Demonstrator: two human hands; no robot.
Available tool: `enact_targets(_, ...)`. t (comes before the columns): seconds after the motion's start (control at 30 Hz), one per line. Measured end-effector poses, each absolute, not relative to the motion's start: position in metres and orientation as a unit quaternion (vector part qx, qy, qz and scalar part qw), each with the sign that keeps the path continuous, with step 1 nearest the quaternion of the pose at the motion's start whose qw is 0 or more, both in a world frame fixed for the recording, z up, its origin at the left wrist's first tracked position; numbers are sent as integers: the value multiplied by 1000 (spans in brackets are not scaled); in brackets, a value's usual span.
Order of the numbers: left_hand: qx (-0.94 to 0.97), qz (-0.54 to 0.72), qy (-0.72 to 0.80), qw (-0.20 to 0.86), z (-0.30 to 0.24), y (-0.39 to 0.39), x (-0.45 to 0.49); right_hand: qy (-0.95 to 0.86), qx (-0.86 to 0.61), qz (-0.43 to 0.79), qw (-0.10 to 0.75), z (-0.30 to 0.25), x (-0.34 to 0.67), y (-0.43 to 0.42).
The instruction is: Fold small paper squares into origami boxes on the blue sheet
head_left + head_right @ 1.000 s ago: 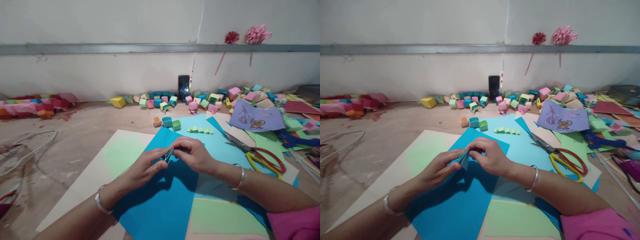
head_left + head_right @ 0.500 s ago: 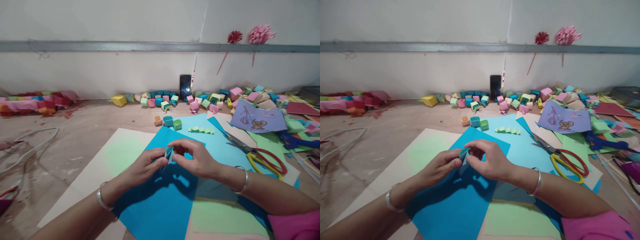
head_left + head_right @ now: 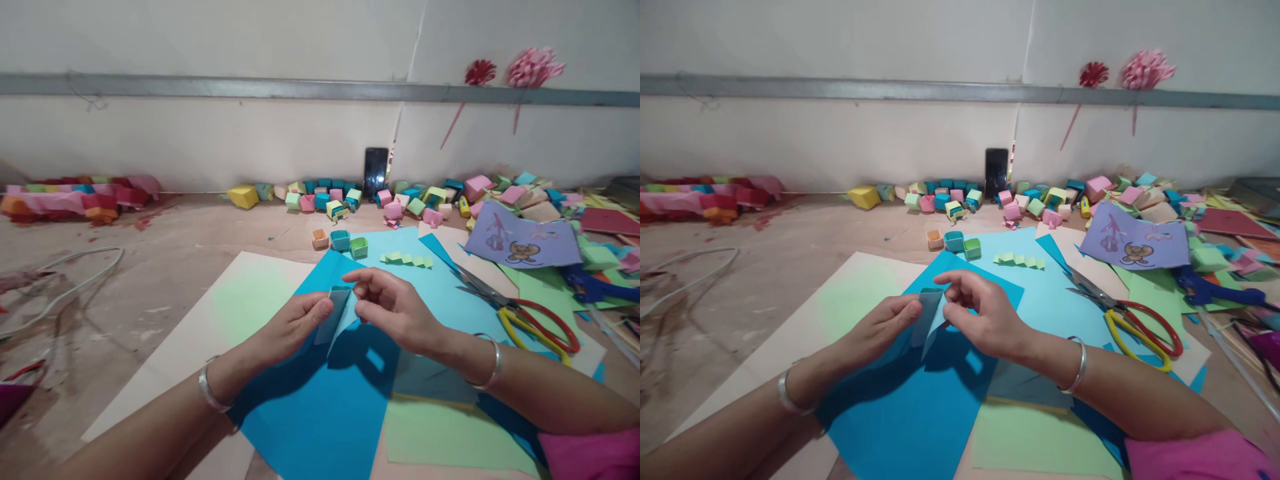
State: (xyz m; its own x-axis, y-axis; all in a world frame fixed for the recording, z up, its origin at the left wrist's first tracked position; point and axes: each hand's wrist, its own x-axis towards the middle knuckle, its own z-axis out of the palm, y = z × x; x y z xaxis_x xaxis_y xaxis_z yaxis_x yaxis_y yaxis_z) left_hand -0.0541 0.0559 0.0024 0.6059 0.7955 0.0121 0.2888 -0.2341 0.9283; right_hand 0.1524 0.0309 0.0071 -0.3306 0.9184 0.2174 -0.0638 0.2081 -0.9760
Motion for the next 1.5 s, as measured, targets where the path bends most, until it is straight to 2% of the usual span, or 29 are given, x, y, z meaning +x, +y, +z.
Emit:
enact_targets(0.13, 751, 250, 330, 515, 6, 55, -53, -616, -326, 550, 459, 5, 154, 33)
enact_targets(0.27, 748, 253, 330, 518, 7, 53, -49, -652, -391, 470, 449, 2, 154, 34)
enact_targets(0.43, 784, 283, 334, 439, 1, 49, -46, -682, -418, 422, 426, 3, 153, 34)
enact_targets(0.63, 816, 293, 333, 371, 2, 48, -47, -719, -412, 351, 437, 3, 155, 36)
enact_targets(0.9, 722, 330, 357, 492, 12, 48, -49, -748, -386, 319, 437, 3, 158, 37)
enact_targets(1.07, 700, 341, 366, 510, 15, 50, -48, -756, -384, 316, 426, 4, 157, 36)
enact_targets(1.37, 732, 410, 391, 379, 17, 42, -45, -724, -410, 332, 444, 10, 151, 31)
enact_targets(1.5, 731, 407, 418, 353, 18, 39, -44, -693, -444, 344, 453, 9, 149, 31)
